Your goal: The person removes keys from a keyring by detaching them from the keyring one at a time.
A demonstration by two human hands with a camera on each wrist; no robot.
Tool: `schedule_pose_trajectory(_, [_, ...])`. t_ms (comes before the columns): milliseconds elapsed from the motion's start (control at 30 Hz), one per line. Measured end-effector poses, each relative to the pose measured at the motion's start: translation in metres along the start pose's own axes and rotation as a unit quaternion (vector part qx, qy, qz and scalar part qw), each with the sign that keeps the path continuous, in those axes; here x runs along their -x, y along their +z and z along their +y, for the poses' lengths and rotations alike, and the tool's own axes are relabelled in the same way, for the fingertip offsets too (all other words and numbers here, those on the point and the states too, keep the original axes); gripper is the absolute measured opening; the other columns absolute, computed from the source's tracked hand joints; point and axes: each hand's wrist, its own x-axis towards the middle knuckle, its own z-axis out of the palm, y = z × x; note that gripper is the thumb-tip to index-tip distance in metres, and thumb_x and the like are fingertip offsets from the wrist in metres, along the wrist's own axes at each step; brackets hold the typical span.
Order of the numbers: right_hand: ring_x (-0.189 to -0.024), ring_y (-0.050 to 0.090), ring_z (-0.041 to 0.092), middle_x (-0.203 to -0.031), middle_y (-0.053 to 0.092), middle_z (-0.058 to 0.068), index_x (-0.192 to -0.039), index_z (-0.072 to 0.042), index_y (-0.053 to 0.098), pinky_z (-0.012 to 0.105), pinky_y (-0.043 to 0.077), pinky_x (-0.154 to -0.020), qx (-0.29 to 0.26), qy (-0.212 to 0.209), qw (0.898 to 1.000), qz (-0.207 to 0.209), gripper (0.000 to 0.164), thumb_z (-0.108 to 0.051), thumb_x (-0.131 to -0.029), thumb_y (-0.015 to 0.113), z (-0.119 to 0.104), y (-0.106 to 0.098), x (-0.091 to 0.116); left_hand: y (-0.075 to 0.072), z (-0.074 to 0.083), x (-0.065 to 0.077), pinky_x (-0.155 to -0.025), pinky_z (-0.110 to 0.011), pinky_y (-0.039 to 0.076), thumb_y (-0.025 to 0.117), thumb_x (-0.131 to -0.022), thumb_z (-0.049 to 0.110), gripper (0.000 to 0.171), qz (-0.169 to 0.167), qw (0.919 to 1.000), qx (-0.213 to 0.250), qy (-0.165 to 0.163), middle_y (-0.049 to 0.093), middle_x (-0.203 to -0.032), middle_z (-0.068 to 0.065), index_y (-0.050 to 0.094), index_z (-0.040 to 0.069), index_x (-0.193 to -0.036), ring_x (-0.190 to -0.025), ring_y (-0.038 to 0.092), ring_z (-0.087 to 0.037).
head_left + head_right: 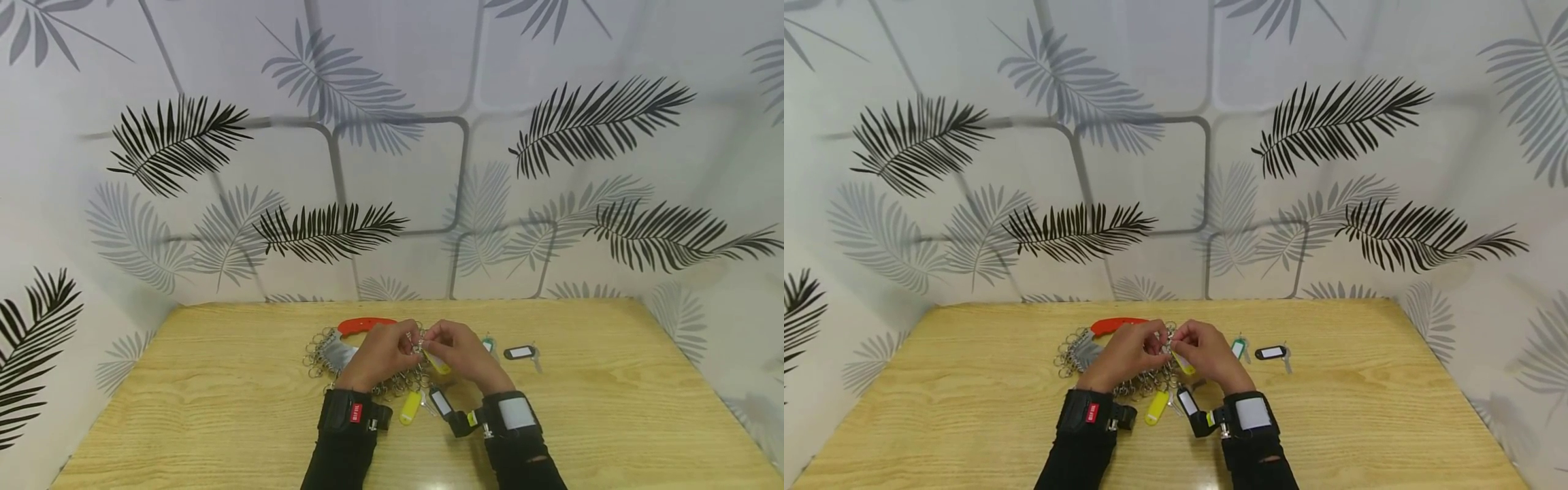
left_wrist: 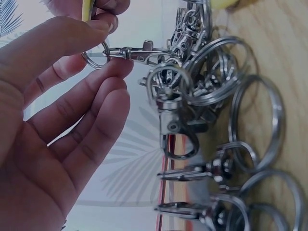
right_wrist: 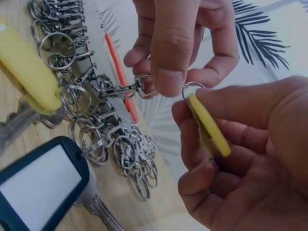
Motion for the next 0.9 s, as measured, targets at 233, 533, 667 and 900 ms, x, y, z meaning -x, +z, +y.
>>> schedule_pose_trajectory(233, [-0.074, 0.058, 0.015, -0.084, 0.065, 0.004, -0.091, -0.004, 0.066, 0.029, 0.047, -0.065, 0.014, 0.028, 0.999, 0.039, 0.006, -0.01, -0.092, 0.065, -0.005, 0.005, 0.0, 0.0, 0.0, 0.001, -0.062, -0.024, 0.048, 0.075, -0.083, 0.01, 0.017, 0.0, 1.0, 0.01, -0.001, 0.061, -0.076, 0.006, 0.062, 0.012, -0.093, -0.069, 0.058, -0.006])
schedule_pose_trajectory(533, [-0.071, 0.055, 0.015, -0.08, 0.062, 0.003, -0.089, -0.004, 0.066, 0.03, 0.045, -0.063, 0.029, 0.049, 0.996, 0.064, 0.005, -0.009, -0.091, 0.065, -0.009, 0.012, -0.002, -0.001, -0.001, 0.002, -0.059, -0.025, 0.046, 0.075, -0.083, 0.01, 0.017, -0.002, 1.0, 0.004, -0.007, 0.058, -0.072, 0.005, 0.061, 0.012, -0.092, -0.064, 0.055, -0.008])
schedule_pose_trajectory(667, [-0.071, 0.054, 0.015, -0.08, 0.062, 0.003, -0.088, -0.005, 0.066, 0.03, 0.045, -0.063, 0.038, 0.044, 0.996, 0.07, 0.004, -0.009, -0.091, 0.065, -0.011, 0.013, -0.002, -0.001, -0.001, 0.001, -0.058, -0.026, 0.046, 0.075, -0.083, 0.011, 0.017, -0.004, 0.9998, 0.006, -0.019, 0.058, -0.072, 0.005, 0.061, 0.011, -0.092, -0.064, 0.055, -0.008])
schedule_pose_trajectory(900, [-0.069, 0.053, 0.013, -0.078, 0.061, 0.0, -0.085, -0.008, 0.063, 0.03, 0.044, -0.062, 0.07, 0.001, 0.995, 0.077, 0.006, -0.008, -0.09, 0.066, -0.01, 0.014, -0.003, -0.003, -0.001, 0.001, -0.059, -0.025, 0.047, 0.075, -0.084, 0.012, 0.016, -0.008, 0.9995, 0.014, -0.027, 0.058, -0.073, 0.005, 0.061, 0.01, -0.092, -0.065, 0.056, -0.007])
